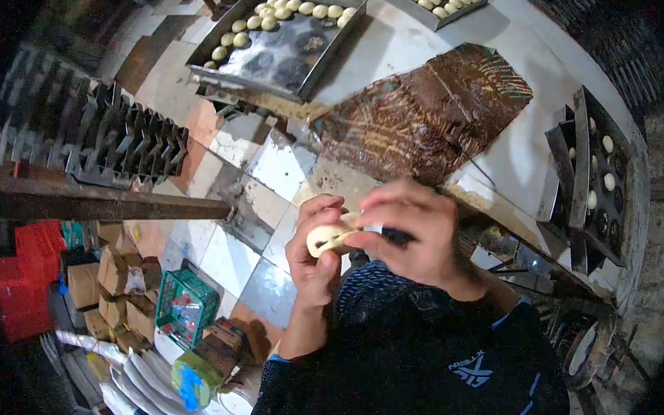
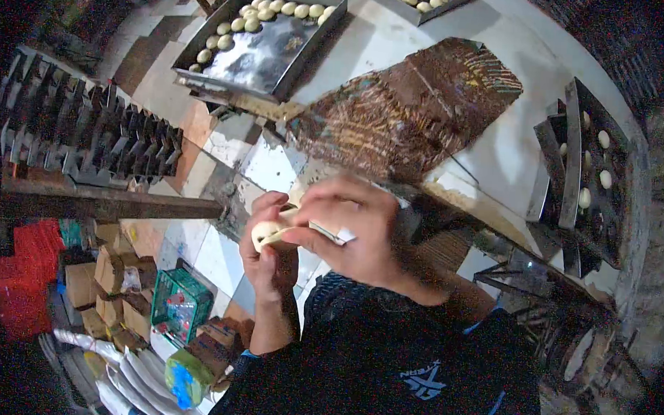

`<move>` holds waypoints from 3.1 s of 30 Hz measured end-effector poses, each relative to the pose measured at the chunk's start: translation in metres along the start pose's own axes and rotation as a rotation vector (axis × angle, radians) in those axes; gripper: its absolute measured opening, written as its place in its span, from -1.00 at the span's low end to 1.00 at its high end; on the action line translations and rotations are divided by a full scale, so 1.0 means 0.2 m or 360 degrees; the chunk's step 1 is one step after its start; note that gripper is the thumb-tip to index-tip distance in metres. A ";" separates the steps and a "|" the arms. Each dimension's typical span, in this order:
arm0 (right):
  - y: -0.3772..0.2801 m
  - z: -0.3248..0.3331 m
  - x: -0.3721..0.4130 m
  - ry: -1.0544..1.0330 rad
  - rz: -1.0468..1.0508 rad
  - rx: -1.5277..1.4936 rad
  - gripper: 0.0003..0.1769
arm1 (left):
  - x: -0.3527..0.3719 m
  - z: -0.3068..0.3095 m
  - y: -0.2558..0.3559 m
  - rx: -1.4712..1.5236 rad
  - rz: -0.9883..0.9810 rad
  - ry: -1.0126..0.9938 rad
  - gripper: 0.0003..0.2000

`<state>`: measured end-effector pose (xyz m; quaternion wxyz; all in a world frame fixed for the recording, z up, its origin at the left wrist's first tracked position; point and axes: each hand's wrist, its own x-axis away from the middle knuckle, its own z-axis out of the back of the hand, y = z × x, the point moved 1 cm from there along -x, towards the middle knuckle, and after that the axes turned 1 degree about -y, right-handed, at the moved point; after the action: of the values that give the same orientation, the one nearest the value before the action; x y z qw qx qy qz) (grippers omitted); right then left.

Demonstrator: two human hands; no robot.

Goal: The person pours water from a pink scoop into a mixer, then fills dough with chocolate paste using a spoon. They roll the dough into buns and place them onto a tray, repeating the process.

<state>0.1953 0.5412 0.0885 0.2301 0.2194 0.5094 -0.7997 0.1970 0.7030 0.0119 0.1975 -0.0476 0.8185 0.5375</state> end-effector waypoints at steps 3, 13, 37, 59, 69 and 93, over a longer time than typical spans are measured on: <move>-0.05 -0.04 0.08 -0.0189 -0.0925 -0.0614 -0.67 | 0.08 0.04 0.05 -0.0521 -0.0395 -0.0134 -0.53; -0.17 0.02 0.22 0.0124 0.0006 0.0352 -0.74 | 0.07 -0.19 0.08 -0.1047 -0.0357 0.0003 -0.44; 0.10 1.71 0.99 0.0499 -0.0724 0.0340 -0.77 | -0.18 -2.09 -0.58 0.0010 -0.0147 -0.1163 -0.73; 0.37 2.28 1.49 -0.0097 -0.1776 0.1302 -0.21 | -0.29 -2.13 -0.71 -0.0277 0.0563 -0.1661 -0.74; 0.16 2.16 1.32 0.1055 -0.0917 0.2579 -0.64 | -1.02 -0.68 -1.04 -0.1087 0.0293 -0.0367 -0.80; 0.70 1.16 0.36 0.0689 -0.0983 0.0638 -0.62 | -1.35 -0.58 -0.76 -0.0999 -0.0113 -0.0435 -0.38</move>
<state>0.1941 0.2667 0.0358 -0.1796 0.2599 0.4223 -0.8496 0.4569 0.5001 0.0225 0.2995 -0.0621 0.5771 0.7572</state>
